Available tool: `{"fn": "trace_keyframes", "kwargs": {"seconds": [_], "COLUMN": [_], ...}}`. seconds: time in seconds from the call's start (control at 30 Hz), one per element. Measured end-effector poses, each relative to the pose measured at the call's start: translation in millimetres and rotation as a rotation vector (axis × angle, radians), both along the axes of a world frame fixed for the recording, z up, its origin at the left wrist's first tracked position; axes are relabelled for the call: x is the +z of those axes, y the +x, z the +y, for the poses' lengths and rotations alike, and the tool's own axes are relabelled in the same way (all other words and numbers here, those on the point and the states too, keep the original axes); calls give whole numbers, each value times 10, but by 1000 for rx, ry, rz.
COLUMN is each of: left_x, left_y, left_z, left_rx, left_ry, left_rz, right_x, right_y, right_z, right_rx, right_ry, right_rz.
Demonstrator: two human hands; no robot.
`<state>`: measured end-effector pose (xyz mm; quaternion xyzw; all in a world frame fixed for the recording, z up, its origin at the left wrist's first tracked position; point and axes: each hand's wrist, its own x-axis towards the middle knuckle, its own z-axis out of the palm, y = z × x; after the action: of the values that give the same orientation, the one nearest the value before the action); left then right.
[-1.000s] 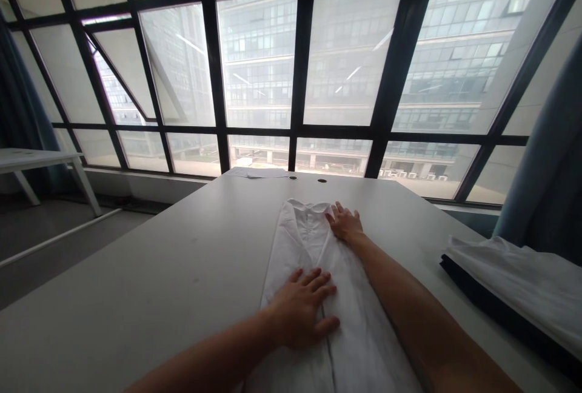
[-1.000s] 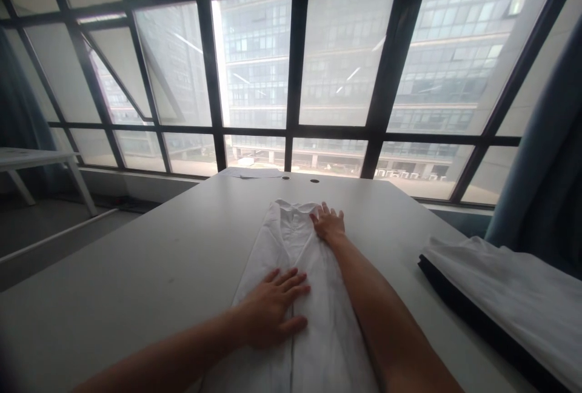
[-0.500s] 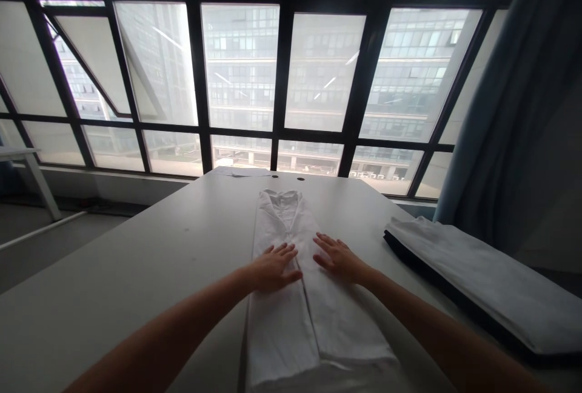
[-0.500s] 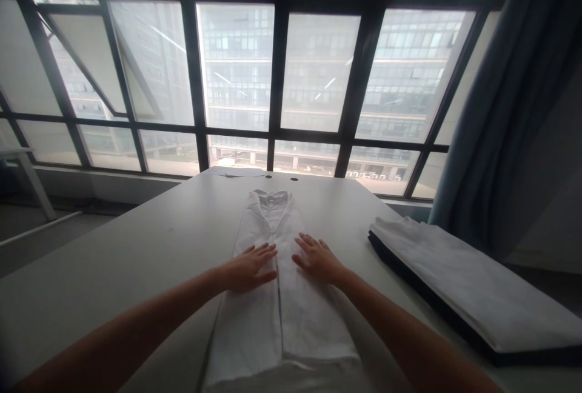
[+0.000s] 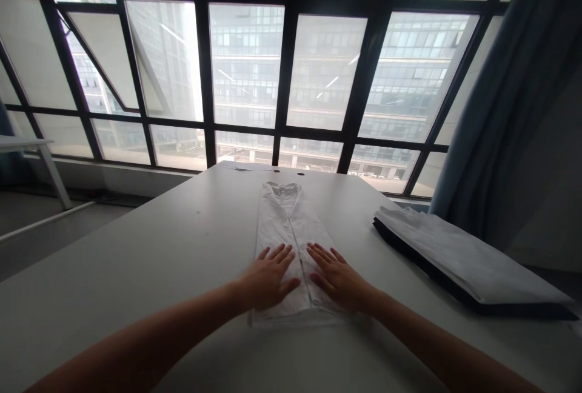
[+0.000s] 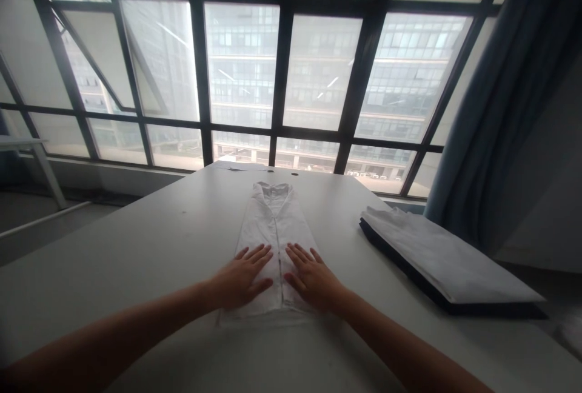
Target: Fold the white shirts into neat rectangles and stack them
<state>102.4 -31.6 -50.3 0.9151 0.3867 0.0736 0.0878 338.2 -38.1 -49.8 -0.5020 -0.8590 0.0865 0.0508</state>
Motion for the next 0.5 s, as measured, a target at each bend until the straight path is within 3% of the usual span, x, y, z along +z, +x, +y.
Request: {"fn": "trace_keyframes", "kwargs": {"seconds": [0.23, 0.37, 0.5], "left_x": [-90, -125, -117], "left_y": [-109, -301, -549], "left_z": [14, 273, 569], "left_rx": [19, 64, 79], "left_ry": [-61, -77, -70], "left_rz": [-37, -122, -158], "right_x": [-97, -146, -212], "right_y": [204, 537, 795], "right_z": [3, 221, 430], "right_rx": [-22, -191, -239], "right_ry": [-31, 123, 158], "right_rz": [138, 323, 280]}}
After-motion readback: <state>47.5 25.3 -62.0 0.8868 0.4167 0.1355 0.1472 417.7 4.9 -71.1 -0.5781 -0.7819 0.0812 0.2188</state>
